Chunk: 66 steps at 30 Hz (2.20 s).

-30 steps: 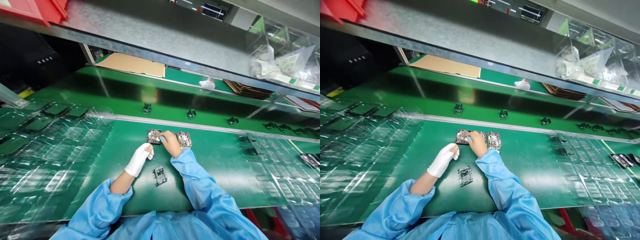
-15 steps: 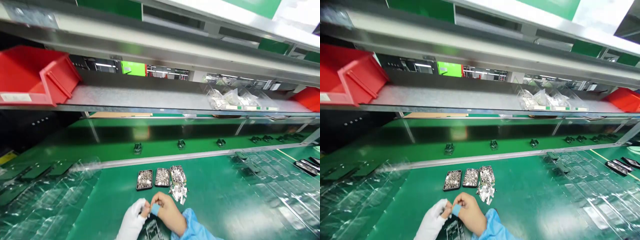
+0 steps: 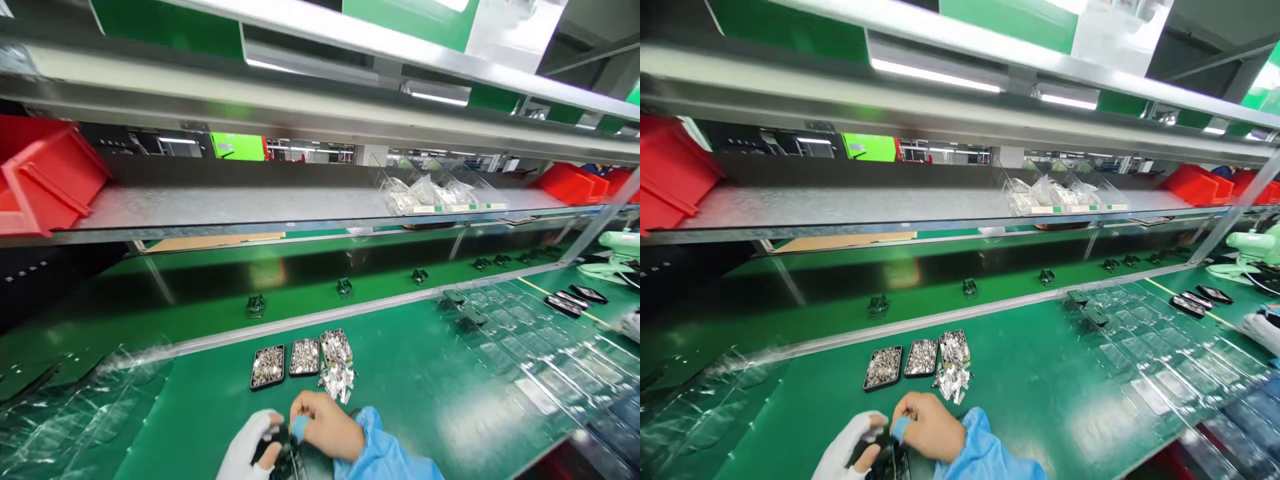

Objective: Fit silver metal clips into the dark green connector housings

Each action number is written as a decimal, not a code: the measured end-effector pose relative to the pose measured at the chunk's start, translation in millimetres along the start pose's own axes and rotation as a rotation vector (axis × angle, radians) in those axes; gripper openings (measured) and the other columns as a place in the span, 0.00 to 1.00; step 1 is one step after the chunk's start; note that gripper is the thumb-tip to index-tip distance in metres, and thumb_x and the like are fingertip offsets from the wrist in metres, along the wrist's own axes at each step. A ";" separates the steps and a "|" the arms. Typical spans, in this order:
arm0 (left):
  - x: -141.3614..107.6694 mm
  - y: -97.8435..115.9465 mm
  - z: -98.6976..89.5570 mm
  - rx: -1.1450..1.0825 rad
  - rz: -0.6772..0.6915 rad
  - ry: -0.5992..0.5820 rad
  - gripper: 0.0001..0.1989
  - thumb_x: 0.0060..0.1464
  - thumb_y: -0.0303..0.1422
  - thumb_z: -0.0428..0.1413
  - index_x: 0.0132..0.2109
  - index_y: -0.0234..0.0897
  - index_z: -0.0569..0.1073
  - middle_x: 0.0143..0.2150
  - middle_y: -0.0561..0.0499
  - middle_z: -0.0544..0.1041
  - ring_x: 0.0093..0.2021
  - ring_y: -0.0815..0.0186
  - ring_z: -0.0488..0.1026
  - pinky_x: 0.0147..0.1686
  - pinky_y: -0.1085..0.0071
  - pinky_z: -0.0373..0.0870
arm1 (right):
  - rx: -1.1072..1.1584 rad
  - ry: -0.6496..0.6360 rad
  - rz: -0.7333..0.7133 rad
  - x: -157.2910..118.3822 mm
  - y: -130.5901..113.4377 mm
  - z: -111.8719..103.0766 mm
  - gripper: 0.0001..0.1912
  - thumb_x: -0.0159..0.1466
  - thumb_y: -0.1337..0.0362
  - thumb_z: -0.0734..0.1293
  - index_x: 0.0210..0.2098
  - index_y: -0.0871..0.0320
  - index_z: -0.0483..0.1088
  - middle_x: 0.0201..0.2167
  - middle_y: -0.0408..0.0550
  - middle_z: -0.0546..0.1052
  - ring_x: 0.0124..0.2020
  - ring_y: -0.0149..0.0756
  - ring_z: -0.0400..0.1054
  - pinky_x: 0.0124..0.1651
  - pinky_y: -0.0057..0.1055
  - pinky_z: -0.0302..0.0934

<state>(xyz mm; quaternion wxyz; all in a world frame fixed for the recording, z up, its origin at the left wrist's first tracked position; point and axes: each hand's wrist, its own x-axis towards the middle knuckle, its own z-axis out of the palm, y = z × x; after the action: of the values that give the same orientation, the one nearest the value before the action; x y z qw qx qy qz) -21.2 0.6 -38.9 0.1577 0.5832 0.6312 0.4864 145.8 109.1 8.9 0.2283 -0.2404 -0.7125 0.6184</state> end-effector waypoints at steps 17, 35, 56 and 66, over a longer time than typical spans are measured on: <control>-50.2 50.7 2.0 0.374 -0.217 -0.112 0.33 0.50 0.44 0.58 0.59 0.33 0.60 0.53 0.39 0.70 0.53 0.51 0.69 0.52 0.56 0.68 | 0.046 0.048 0.202 -13.3 36.9 -12.4 0.03 0.59 0.64 0.61 0.31 0.56 0.63 0.26 0.41 0.70 0.26 0.29 0.64 0.31 0.27 0.60; -47.7 46.3 -5.8 0.034 -0.341 -0.126 0.26 0.50 0.41 0.58 0.54 0.36 0.61 0.51 0.44 0.70 0.52 0.57 0.69 0.54 0.58 0.66 | -0.260 -0.078 -0.331 -33.4 20.7 -1.6 0.07 0.66 0.69 0.56 0.36 0.54 0.63 0.41 0.47 0.77 0.44 0.34 0.70 0.46 0.33 0.63; -38.4 46.1 13.6 0.114 -0.210 -0.092 0.23 0.51 0.37 0.55 0.53 0.35 0.63 0.49 0.42 0.69 0.51 0.55 0.69 0.52 0.57 0.67 | -0.291 0.087 -0.322 -27.6 10.7 0.1 0.05 0.63 0.67 0.61 0.30 0.54 0.66 0.41 0.48 0.76 0.48 0.38 0.67 0.54 0.43 0.59; -36.4 56.9 16.1 0.178 -0.123 -0.056 0.21 0.50 0.36 0.52 0.51 0.36 0.62 0.46 0.43 0.68 0.47 0.56 0.68 0.48 0.57 0.68 | -0.474 0.011 -0.394 -31.4 12.6 8.4 0.05 0.63 0.67 0.60 0.32 0.54 0.67 0.42 0.48 0.75 0.52 0.38 0.65 0.64 0.50 0.45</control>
<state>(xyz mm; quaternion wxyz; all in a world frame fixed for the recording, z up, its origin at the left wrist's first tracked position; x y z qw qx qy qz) 34.1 -33.6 -14.6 0.1525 0.5685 0.7017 0.4014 165.8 84.5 -5.6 0.2852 -0.1478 -0.8686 0.3773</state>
